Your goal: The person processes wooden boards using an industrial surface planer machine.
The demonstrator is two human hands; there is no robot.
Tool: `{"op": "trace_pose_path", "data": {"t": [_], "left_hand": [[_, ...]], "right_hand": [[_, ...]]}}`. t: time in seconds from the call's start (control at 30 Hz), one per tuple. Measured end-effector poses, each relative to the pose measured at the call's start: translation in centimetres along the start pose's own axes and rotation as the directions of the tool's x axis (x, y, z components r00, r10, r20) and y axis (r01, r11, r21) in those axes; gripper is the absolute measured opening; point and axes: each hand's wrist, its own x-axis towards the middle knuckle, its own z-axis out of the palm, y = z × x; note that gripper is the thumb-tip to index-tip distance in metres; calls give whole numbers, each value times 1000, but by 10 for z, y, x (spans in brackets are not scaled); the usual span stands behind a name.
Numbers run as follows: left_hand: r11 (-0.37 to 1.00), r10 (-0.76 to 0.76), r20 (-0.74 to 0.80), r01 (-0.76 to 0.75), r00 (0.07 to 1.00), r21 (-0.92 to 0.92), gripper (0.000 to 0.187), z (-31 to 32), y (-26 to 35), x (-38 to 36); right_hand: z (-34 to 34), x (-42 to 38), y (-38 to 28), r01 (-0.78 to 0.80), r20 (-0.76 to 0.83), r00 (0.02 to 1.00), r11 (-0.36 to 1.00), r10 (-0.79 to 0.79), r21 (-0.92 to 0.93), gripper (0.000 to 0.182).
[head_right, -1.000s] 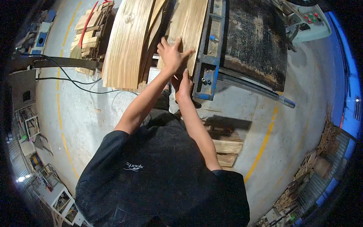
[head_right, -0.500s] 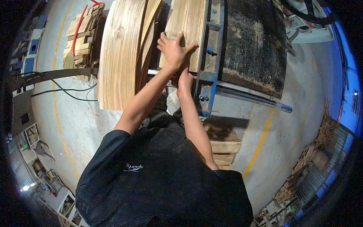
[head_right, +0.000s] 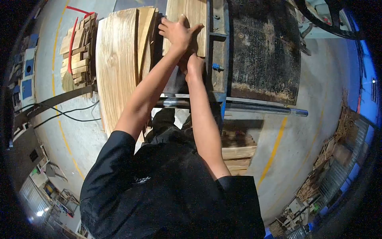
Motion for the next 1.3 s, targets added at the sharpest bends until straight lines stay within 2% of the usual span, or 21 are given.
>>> {"op": "trace_pose_path", "data": {"t": [0.07, 0.13, 0.17, 0.2, 0.23, 0.27, 0.33, 0.37, 0.43, 0.53, 0.67, 0.77, 0.83, 0.93, 1.0, 1.07, 1.13, 1.17, 1.2, 1.23, 1.3], "left_hand": [[999, 11, -18, -11, 1000, -30, 63, 5, -1, 8], [998, 11, 39, -13, 999, 58, 62, 6, 0, 15], [999, 4, 35, -5, 999, 49, 62, 5, -4, 21], [991, 95, 130, -81, 987, -103, 58, 0, -15, 28], [956, 196, 202, -140, 960, -258, 55, -6, -27, 36], [957, 183, 187, -131, 965, -260, 55, -22, -33, 43], [719, 427, 141, -241, 893, -652, 48, -81, -39, 47], [752, 430, 103, -293, 897, -591, 42, -114, -45, 41], [853, 363, 3, -331, 932, -404, 44, -160, -72, 27], [971, 158, 8, -154, 987, -184, 53, -239, -104, -10], [993, -117, 60, 114, 991, 40, 67, -280, -145, -80], [994, -104, 39, 103, 994, 35, 70, -291, -144, -106], [964, -252, -45, 255, 967, 80, 66, -296, -133, -109], [941, -338, -42, 338, 940, -19, 62, -287, -144, -111], [951, -310, -73, 310, 948, -12, 61, -287, -141, -115], [957, -289, -117, 290, 950, -9, 59, -284, -141, -122], [955, -276, -67, 265, 959, -137, 56, -279, -144, -138], [960, -245, -111, 225, 963, -167, 50, -277, -144, -144], [964, -226, -114, 206, 967, -168, 50, -275, -141, -150], [964, -235, -105, 219, 966, -149, 49, -275, -139, -156], [973, -225, -104, 218, 969, -76, 45, -283, -128, -167]], "right_hand": [[1, 9, -8, -19, 140, 990, 999, 25, -49, 46], [7, 17, -18, -80, 145, 986, 995, 88, -60, 49], [11, 37, -12, -56, 126, 990, 998, 57, -10, 34], [17, 36, -18, -32, 111, 993, 999, 28, 34, 27], [21, 37, -27, -59, 121, 991, 996, 51, 62, 30], [23, 34, -38, -103, 253, 964, 991, 79, 82, 35], [30, 13, -59, -75, 249, 966, 997, 74, -6, 39], [30, 20, -62, -57, 311, 949, 998, 57, -10, 40], [35, 25, -73, -82, 332, 937, 993, 105, -81, 41], [44, 39, -86, -94, 330, 934, 986, 136, -139, 42], [56, 65, -102, -117, 343, 924, 980, 166, -159, 44], [67, 86, -120, -148, 335, 920, 973, 202, -179, 41], [75, 88, -130, -179, 309, 927, 975, 213, -133, 36], [90, 96, -146, -215, 291, 924, 966, 249, -144, 34], [90, 105, -131, -198, 326, 922, 977, 211, -74, 33], [104, 99, -106, 135, 292, 947, 991, -131, 6, 32], [90, 14, -74, 232, 386, 905, 968, -177, -100, 35], [73, -41, -57, 341, 521, 831, 919, -195, -200, 41], [51, -64, -23, 371, 544, 813, 904, -205, -213, 44], [35, -95, 3, 378, 504, 850, 841, -150, -387, 46], [-12, -152, 49, 477, 571, 801, 772, -183, -421, 41]]}}
